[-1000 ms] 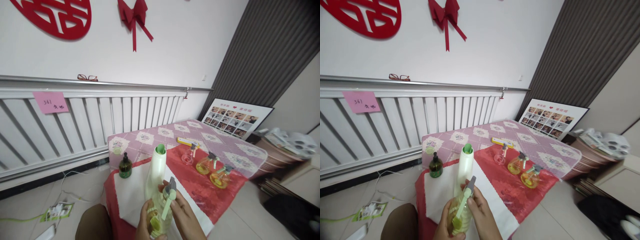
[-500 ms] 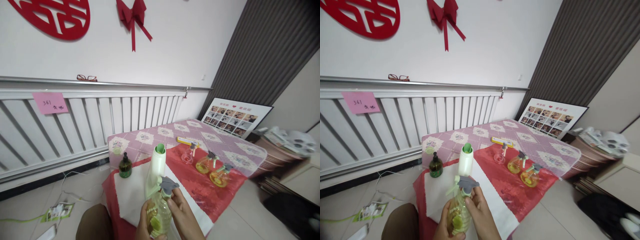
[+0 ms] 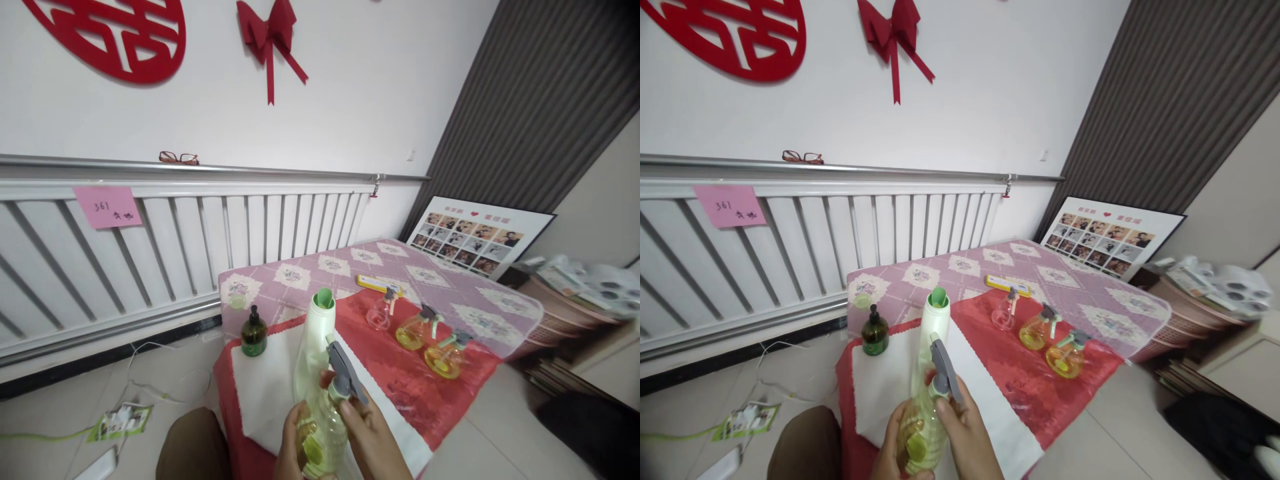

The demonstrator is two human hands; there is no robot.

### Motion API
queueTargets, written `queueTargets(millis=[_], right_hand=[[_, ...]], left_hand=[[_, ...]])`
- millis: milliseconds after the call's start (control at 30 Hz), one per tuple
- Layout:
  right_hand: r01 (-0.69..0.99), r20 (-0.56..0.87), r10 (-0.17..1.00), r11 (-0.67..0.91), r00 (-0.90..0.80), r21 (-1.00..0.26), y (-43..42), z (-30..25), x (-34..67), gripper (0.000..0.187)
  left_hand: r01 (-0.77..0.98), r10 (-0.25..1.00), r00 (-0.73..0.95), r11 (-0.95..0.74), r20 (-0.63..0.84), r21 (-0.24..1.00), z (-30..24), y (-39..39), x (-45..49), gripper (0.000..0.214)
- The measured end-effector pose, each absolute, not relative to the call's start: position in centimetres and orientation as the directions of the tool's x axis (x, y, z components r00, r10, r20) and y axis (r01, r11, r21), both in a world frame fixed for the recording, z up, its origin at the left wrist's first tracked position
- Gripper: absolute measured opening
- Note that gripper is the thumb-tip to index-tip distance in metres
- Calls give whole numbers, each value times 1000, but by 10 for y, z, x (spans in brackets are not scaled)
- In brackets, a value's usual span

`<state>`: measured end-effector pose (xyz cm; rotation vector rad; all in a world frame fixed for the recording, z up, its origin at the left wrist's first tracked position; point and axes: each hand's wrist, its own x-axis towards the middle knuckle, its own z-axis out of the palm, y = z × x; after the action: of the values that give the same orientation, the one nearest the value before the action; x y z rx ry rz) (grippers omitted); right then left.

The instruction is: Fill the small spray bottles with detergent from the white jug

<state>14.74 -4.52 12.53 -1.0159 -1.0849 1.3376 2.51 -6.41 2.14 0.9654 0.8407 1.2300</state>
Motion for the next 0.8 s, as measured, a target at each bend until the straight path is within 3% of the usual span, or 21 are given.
queueTargets(millis=[100,267,433,533,633,800], right_hand=[[-156,0,997,-12,-76,-988,-44,119,154,39],[-52,51,998,52,36,-997,-43,113,153,34],[-112,48,991,34,-123,-993,-43,103,144,53],[-80,37,972,19,-232,-997,-44,93,138,53],[37,33,984,40,-175,-999,-44,83,132,56],[189,47,998,53,-34,-981,-44,70,112,65]], left_hand=[[-375,989,150,67,-10,925,18,-63,27,115],[-237,987,134,114,-84,965,24,-67,22,114],[-344,995,95,30,3,939,27,-65,19,114],[-396,995,94,3,37,918,23,-62,14,104],[-230,1000,29,-1,8,973,13,-60,0,92],[132,982,-137,-110,128,985,4,-56,-25,73]])
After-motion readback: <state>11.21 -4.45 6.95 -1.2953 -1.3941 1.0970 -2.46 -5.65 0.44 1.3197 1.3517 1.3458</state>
